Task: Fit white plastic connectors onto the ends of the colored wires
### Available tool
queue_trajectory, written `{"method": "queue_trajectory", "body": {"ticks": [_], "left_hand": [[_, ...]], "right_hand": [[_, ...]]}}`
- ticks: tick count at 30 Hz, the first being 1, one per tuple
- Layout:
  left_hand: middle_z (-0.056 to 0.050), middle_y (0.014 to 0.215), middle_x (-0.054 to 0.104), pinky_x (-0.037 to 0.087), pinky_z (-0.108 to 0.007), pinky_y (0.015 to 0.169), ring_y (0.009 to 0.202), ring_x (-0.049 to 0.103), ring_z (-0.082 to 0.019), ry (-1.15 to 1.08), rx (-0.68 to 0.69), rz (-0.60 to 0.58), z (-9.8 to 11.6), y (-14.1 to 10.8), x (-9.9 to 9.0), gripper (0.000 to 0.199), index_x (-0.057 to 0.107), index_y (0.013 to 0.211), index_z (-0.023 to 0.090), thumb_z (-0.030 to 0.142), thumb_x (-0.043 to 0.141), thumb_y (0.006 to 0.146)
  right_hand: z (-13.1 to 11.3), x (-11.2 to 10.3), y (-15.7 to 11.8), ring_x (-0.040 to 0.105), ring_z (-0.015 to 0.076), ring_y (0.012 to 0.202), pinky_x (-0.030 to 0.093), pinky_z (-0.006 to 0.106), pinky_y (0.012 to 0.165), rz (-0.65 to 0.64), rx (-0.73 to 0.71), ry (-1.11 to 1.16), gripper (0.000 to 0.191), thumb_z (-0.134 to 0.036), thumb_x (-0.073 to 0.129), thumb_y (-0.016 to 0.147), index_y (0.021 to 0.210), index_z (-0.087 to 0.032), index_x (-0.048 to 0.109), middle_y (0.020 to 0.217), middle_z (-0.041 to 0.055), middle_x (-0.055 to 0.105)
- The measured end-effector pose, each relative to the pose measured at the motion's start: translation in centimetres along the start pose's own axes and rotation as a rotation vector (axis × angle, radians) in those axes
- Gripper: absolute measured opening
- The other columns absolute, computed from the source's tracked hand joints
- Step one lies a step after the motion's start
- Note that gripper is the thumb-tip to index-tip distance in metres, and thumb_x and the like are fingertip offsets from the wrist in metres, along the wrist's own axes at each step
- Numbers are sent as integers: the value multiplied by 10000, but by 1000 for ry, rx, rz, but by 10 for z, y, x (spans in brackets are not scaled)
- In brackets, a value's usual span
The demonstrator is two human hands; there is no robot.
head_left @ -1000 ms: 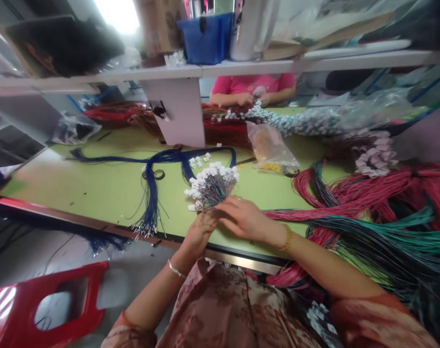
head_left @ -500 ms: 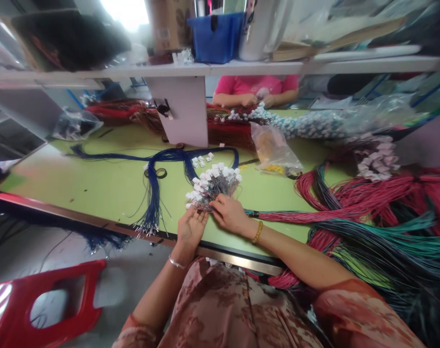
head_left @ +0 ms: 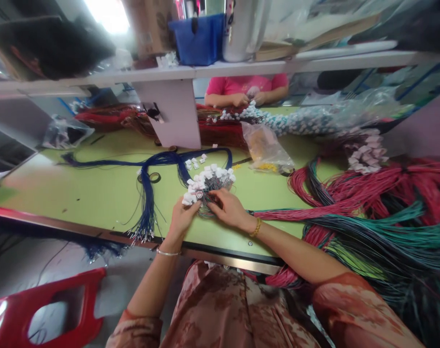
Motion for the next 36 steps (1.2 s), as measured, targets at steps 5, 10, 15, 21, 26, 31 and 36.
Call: {"method": "queue_trajectory", "body": {"ticks": [5,10,15,21,26,31,36], "left_hand": [[-61,997,722,470,-307,944,957,641,-201,73,172,-60,24,-4,29,322,706,945,175,264,839,665],[-26,869,678,485,-279,812,834,636,-191,126,174,-168,43,-10,64,497,652,924,195,150,914,504],[6,772,652,444,-263,665,658,587,-146,184,219,-188,50,-1,81,469,664,1021,194,231,882,608],[-3,758,683,418,-256,564,557,547,-114,-23,144,-297,33,9,103,355,632,816,188,336,889,620],[3,705,681,436,-264,548,524,571,-124,-85,72,-307,22,8,108,444,636,933,202,336,907,609],[-48,803,727,476,-285,608,614,630,-148,-107,98,-353,20,6,104,346,679,986,200,377,829,729],[-24,701,718,492,-272,619,628,668,-159,-121,59,-280,11,10,93,373,680,943,192,332,876,659]], "right_hand": [[-7,16,-2,552,207,856,436,307,727,-71,-73,-160,236,-250,490,969,1099,-167,668,998,108,606],[-16,10,0,572,209,821,460,313,742,-193,-172,-131,151,-145,562,845,927,-162,688,946,96,659],[27,-62,17,597,160,782,439,268,757,-225,-68,-45,204,-182,519,899,937,-174,719,895,44,720],[160,-148,6,590,187,761,382,273,722,-4,600,-467,192,-155,554,839,842,-79,731,854,132,729],[195,-143,0,605,205,835,393,268,758,66,685,-455,249,-266,620,833,933,-65,725,945,158,728],[198,-138,3,602,195,851,414,271,792,98,633,-334,187,-242,581,855,851,-83,680,922,150,722],[183,-126,7,630,148,688,490,253,696,107,564,-64,207,-287,512,920,791,-143,588,736,70,700]]}}
Point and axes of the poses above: each hand's wrist, its own y-axis towards the middle knuckle, its own x-axis out of the palm, z = x × y, the point moved 9 cm from there along y, towards the middle knuckle
